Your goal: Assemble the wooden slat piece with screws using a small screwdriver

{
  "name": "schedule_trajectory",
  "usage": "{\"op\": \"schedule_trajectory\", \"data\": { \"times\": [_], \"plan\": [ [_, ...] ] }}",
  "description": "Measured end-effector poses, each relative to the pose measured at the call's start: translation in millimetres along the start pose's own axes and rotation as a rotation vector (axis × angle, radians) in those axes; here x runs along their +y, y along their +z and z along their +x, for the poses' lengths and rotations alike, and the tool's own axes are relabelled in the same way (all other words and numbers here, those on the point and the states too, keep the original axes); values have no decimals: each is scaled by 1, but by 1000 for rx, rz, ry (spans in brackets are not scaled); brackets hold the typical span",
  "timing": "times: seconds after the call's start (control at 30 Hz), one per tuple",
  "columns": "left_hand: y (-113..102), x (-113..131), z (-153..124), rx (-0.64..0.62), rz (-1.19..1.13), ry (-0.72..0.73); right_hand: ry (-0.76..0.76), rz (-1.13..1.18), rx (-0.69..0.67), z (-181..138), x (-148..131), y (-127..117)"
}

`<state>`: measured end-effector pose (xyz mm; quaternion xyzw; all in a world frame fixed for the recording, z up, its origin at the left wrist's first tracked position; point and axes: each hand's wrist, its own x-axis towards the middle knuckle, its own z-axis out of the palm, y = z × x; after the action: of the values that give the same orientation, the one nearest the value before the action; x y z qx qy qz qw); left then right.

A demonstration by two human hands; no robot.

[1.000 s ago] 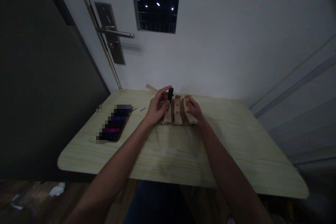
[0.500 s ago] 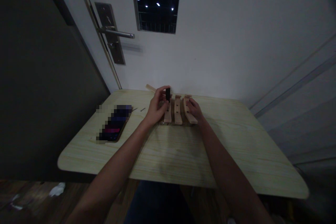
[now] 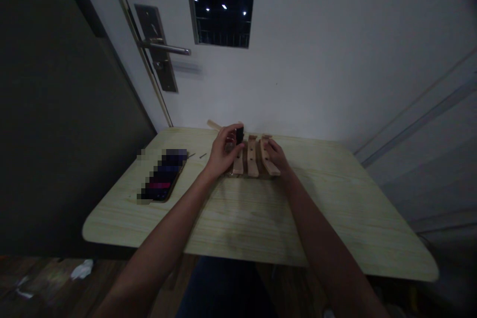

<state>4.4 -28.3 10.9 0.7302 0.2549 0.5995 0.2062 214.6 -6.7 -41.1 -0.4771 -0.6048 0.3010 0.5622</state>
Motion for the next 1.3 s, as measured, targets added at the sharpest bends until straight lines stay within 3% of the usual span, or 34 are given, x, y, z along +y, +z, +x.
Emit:
{"op": "schedule_trajectory", "data": {
  "times": [0.47, 0.7, 1.0, 1.3],
  "plan": [
    [0, 4, -2, -96, -140, -25, -6, 4, 18, -1, -6, 1],
    [1, 4, -1, -11, 35, 11, 0, -5, 20, -1, -6, 2],
    [1, 5, -3, -64, -109, -51, -7, 2, 24, -1, -5, 1],
    [3, 5, 0, -6, 4, 3, -3, -1, 30, -2, -7, 2]
  ]
}}
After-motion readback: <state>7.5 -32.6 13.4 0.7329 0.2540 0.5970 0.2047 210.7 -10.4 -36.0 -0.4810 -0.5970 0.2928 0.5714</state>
